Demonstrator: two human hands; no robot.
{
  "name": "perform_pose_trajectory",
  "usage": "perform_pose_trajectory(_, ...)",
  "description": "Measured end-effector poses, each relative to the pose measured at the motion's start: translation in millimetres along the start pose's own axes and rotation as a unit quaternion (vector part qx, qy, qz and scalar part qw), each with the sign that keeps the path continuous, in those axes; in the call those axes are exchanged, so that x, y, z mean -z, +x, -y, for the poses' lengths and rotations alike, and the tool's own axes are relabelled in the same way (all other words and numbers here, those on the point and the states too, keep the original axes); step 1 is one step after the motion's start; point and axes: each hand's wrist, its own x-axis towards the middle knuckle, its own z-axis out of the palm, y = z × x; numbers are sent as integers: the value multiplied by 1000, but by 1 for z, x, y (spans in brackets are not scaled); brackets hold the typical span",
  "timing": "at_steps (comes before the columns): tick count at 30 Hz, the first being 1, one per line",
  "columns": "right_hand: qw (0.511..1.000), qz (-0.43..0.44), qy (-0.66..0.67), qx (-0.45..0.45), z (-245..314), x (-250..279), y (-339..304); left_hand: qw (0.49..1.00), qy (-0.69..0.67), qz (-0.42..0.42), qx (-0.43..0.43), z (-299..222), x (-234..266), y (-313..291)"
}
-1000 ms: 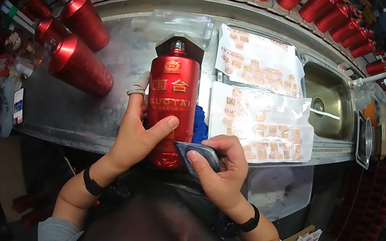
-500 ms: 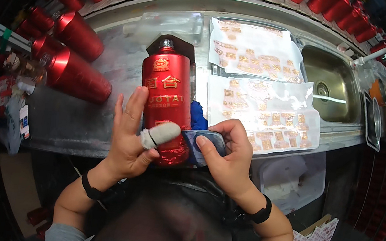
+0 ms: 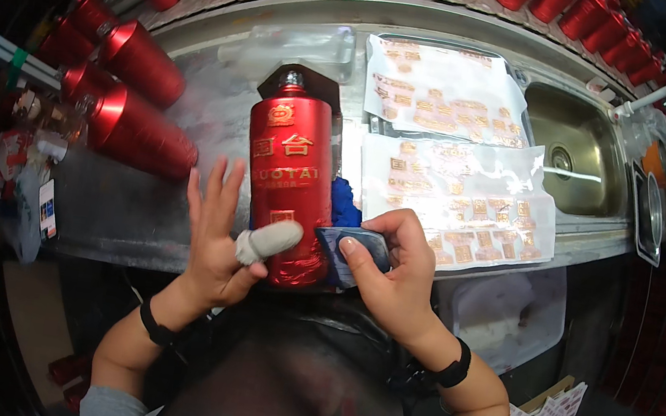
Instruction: Applying labels and cleaning red liquor bottles on a production line.
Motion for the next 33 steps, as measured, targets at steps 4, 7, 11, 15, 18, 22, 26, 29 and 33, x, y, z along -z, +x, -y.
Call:
perform_pose_trajectory(4,1000,-3,-4,-11,0,3,-3,999,30,4,-18,3,1,22)
perform_pose_trajectory(7,1000,-1,-5,-13,-1,2,-2,1000,-6,-7,14,11,-4,11)
perform_pose_trajectory(11,1000,2,6,-25,-3,2,-1,997,-54,-23,54,7,-6,-4)
perform_pose_trajectory(15,999,3,4,-36,8,3,-1,1000,-13,18,22,-2,-7,-16)
perform_pose_trajectory(18,996,-15,-77,46,17,1,-1,999,-42,18,26,-2,-9,-27)
perform_pose_trajectory(22,921,96,-229,301,34,-8,9,995,-75,3,72,4,-13,-48)
perform_pose_trajectory(26,837,169,-329,403,44,-12,-5,990,-98,1,105,2,-7,-62)
perform_pose_trajectory(29,869,191,-295,349,48,-10,-10,988,-120,-1,94,-1,-3,-63)
perform_pose_trajectory(33,776,158,-396,464,54,-46,15,970,-196,-69,129,1,3,-55)
